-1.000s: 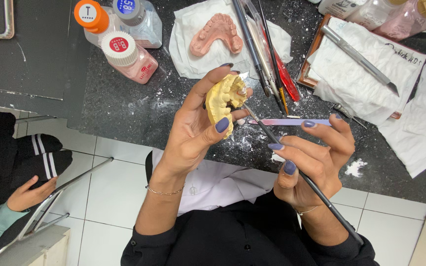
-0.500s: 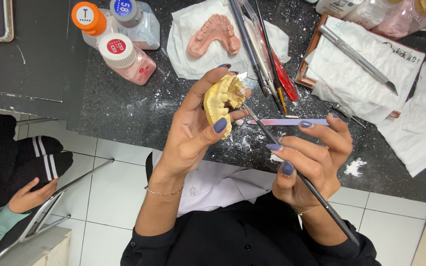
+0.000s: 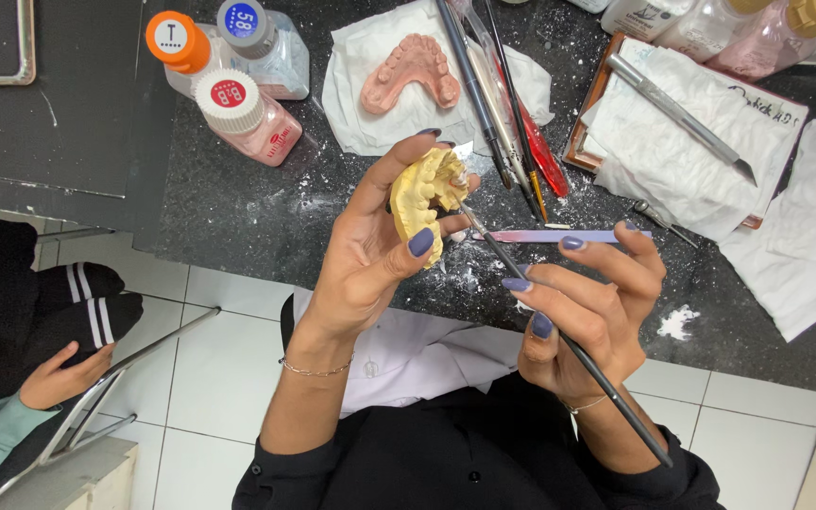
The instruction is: The person holds a yellow dental stone model of an upper denture in one hand and uses a fine brush to apply and shape small amounts of white ceramic material onto the artificial teeth. They periodically dip the brush, add material, and refine the surface of individual teeth on the model.
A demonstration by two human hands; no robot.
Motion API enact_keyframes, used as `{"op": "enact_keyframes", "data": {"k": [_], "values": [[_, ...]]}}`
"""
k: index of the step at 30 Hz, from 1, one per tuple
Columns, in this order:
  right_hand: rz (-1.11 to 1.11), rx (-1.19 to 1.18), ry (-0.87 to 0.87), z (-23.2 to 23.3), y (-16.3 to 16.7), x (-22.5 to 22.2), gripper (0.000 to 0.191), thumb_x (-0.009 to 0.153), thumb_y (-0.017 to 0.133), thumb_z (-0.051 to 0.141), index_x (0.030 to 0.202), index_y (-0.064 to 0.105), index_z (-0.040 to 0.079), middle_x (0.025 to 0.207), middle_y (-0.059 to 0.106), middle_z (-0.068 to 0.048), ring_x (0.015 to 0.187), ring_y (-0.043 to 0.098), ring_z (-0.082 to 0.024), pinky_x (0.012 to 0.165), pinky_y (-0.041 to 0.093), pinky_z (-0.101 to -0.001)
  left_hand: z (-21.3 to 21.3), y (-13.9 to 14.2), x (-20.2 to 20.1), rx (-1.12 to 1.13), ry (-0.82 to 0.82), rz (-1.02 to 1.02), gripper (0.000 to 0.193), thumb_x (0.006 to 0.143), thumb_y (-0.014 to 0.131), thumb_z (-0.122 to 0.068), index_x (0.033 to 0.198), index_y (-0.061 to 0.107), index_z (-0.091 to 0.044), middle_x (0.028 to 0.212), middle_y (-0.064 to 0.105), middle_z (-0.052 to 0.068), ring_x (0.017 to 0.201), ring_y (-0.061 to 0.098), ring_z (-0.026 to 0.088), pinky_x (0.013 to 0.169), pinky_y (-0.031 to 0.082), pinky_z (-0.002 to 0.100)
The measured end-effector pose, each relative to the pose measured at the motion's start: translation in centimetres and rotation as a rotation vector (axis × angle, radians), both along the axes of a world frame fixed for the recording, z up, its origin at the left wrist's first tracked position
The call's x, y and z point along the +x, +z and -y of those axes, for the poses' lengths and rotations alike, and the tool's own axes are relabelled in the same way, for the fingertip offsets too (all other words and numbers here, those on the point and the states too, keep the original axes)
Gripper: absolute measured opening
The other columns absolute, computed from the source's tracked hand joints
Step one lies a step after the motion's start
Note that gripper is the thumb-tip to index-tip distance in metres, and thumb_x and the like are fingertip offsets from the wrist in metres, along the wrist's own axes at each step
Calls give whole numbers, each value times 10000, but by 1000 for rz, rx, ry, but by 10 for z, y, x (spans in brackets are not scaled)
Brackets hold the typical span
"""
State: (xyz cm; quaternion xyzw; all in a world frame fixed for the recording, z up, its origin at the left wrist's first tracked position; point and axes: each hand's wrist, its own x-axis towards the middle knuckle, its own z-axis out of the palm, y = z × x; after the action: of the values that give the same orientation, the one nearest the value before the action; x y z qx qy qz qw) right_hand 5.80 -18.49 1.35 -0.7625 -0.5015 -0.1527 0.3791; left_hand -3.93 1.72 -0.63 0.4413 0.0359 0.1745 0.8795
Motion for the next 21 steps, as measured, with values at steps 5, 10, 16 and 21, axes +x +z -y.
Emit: {"op": "enact_keyframes", "data": {"k": [5,10,16,21], "values": [[-2,30,-4,1,-1,1,127,1067,512,223,1080,624,164,1038,695,15,1182,555,-243,1226,344,-534,-1,0,0,2,-11,-2,708,1037,759,-238,1580,347,-48,1565,440,132,1475,504,324,1212,500,461],[-5,35,20,0,-1,1,123,1058,528,234,1079,626,163,1028,706,-2,1155,555,-240,1218,351,-535,0,0,-1,-15,-14,0,733,1029,766,-231,1599,342,-51,1575,424,131,1465,498,329,1196,500,462],[-24,12,7,1,0,0,118,1076,541,239,1101,626,160,1049,699,8,1196,573,-249,1244,345,-538,0,0,-1,-7,-15,9,730,1035,765,-236,1604,347,-52,1576,432,138,1442,490,331,1196,509,458],[-28,33,-10,0,0,0,113,1072,532,211,1080,633,161,1033,700,14,1174,570,-246,1237,353,-538,-1,0,0,-6,-12,5,753,1026,765,-242,1626,346,-63,1583,420,131,1469,500,343,1195,514,458]]}}
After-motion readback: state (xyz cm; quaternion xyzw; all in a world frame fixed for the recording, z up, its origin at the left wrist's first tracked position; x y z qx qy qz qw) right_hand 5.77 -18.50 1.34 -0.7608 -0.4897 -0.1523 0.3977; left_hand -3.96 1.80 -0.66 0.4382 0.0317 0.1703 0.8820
